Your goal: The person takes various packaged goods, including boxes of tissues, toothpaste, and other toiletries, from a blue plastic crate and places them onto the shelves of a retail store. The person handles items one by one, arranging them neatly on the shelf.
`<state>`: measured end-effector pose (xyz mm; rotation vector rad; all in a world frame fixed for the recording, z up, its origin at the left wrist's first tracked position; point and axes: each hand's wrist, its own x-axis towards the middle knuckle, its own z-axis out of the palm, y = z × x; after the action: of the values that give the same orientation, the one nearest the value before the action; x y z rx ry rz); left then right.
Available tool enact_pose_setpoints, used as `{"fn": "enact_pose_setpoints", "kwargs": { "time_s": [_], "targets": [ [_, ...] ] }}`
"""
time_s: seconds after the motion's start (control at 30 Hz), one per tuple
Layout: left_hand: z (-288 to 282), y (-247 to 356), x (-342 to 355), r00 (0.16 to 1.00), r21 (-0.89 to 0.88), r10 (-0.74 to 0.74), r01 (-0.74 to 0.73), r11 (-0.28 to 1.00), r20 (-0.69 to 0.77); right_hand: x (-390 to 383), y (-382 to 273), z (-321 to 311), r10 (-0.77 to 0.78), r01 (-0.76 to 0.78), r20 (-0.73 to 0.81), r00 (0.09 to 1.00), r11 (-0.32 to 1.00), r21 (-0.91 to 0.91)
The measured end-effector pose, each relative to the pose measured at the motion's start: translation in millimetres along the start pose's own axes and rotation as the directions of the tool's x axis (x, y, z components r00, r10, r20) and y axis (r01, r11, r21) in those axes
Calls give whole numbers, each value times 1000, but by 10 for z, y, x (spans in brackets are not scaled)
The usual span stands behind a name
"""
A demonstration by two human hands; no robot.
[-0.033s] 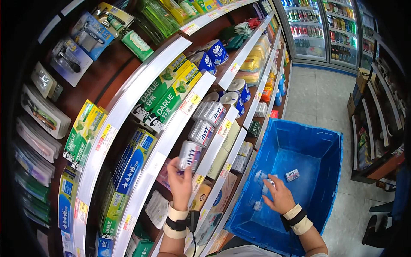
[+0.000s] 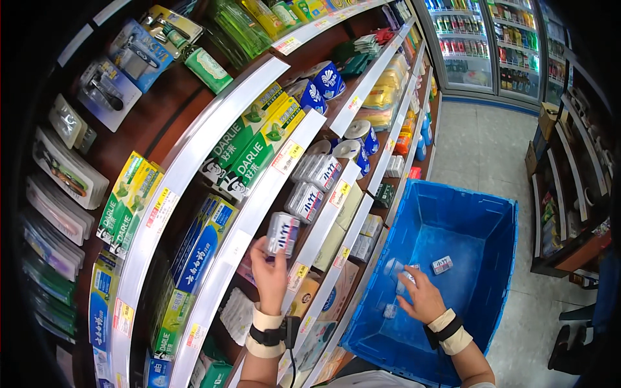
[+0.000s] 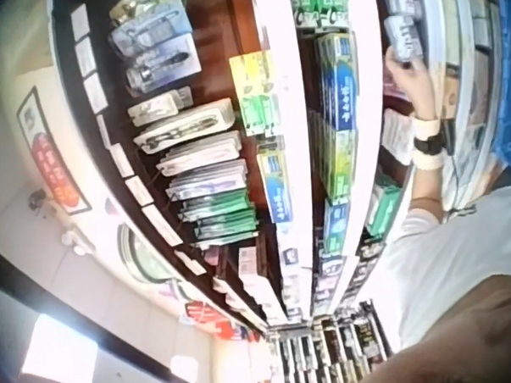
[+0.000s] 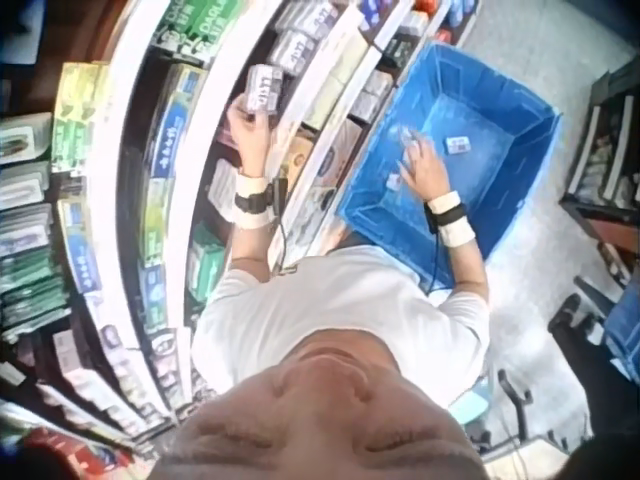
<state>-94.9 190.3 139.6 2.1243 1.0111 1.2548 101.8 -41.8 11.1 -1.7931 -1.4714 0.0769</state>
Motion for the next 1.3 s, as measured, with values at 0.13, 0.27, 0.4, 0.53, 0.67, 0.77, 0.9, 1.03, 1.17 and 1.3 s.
{"fn": "enact_pose_setpoints", "kwargs": {
  "time_s": [0.13, 0.27, 0.4, 0.53, 0.67, 0.77, 0.9, 1.03, 1.17, 1.3],
  "targets": [
    [-90, -226, 269, 995, 299, 98, -88, 950, -18, -75, 35, 107, 17, -17, 71, 997, 1000, 3],
    [72, -389, 714, 913, 402, -402, 342, 849, 73, -123, 99, 146, 32, -30, 99, 995, 999, -17],
    [293, -604, 982, 995, 508, -91, 95, 856, -32, -182, 150, 209, 43, -42, 119, 992, 999, -15],
    [416, -683, 1174, 939, 201, -337, 318, 926, 67, -263, 219, 227, 85, -82, 143, 986, 996, -32],
    [597, -426, 1244, 775, 103, -563, 559, 823, 287, -353, 337, 198, 146, -137, 137, 980, 988, -68],
    [570, -479, 1262, 762, 6, -567, 596, 803, 312, -384, 390, 164, 182, -169, 141, 973, 981, -96],
    [541, -488, 1339, 712, 13, -621, 654, 756, 327, -408, 443, 188, 208, -190, 149, 967, 974, -124],
    [622, -261, 1304, 706, 157, -604, 593, 789, 370, -403, 489, 211, 219, -199, 151, 964, 970, -137],
    [596, -197, 1282, 710, 173, -593, 575, 800, 381, -405, 494, 242, 212, -189, 165, 963, 971, -146],
    [565, -251, 1304, 703, 170, -575, 561, 810, 418, -419, 500, 244, 218, -192, 183, 959, 970, -147]
  ]
}}
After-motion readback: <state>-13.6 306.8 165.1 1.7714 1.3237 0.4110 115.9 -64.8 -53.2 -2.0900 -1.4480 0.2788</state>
